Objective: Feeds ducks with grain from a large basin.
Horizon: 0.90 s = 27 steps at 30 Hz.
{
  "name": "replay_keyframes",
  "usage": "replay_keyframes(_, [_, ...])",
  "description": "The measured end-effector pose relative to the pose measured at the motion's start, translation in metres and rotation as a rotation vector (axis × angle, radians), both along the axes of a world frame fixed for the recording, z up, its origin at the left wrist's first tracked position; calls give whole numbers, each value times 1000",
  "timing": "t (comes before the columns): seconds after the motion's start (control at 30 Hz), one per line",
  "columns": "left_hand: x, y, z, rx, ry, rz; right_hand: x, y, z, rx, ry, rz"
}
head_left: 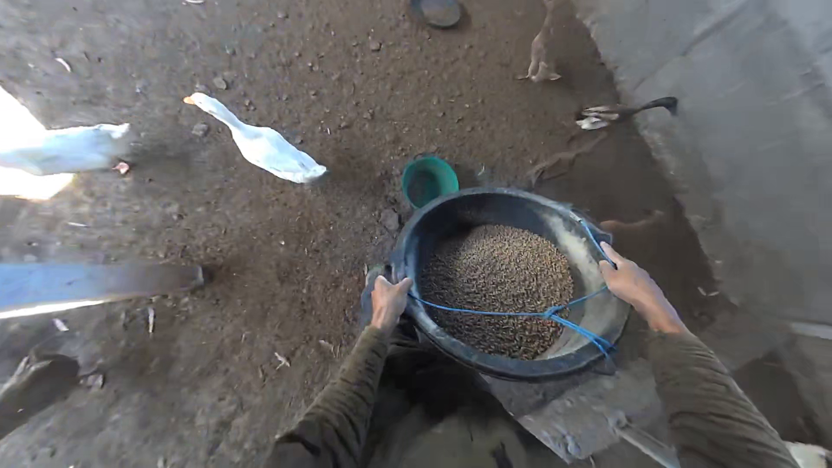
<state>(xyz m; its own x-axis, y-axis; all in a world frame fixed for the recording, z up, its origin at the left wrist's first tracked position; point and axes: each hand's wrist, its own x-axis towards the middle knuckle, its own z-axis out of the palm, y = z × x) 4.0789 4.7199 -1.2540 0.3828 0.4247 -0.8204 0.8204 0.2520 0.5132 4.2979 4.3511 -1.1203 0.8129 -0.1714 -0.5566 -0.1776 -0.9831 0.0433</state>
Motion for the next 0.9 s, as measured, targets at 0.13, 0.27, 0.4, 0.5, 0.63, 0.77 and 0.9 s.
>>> replay_keyframes(0.13, [77, 17, -28, -100, 147, -44, 95, 28, -23, -104, 198, 48])
replay_keyframes(0.27, [145, 43, -70, -185, 251, -101, 169, 59, -51, -163, 338, -30])
replay_keyframes(0.4, [200, 69, -94, -272, 374, -170, 229, 84, -82, -220, 465, -69])
replay_keyframes(0.5, [227, 82, -121, -354, 385, -185, 265, 98, -101, -222, 607, -77])
replay_keyframes(0.63, [255, 94, -142, -427, 426, -189, 292, 112, -121, -249, 730, -97])
replay_keyframes(0.77, [263, 101, -149, -466, 437, -181, 290, 113, -132, -229, 735, -131])
replay_keyframes(0.9, [251, 102, -161, -409, 406, -236, 254, 102, -133, -143, 666, -231])
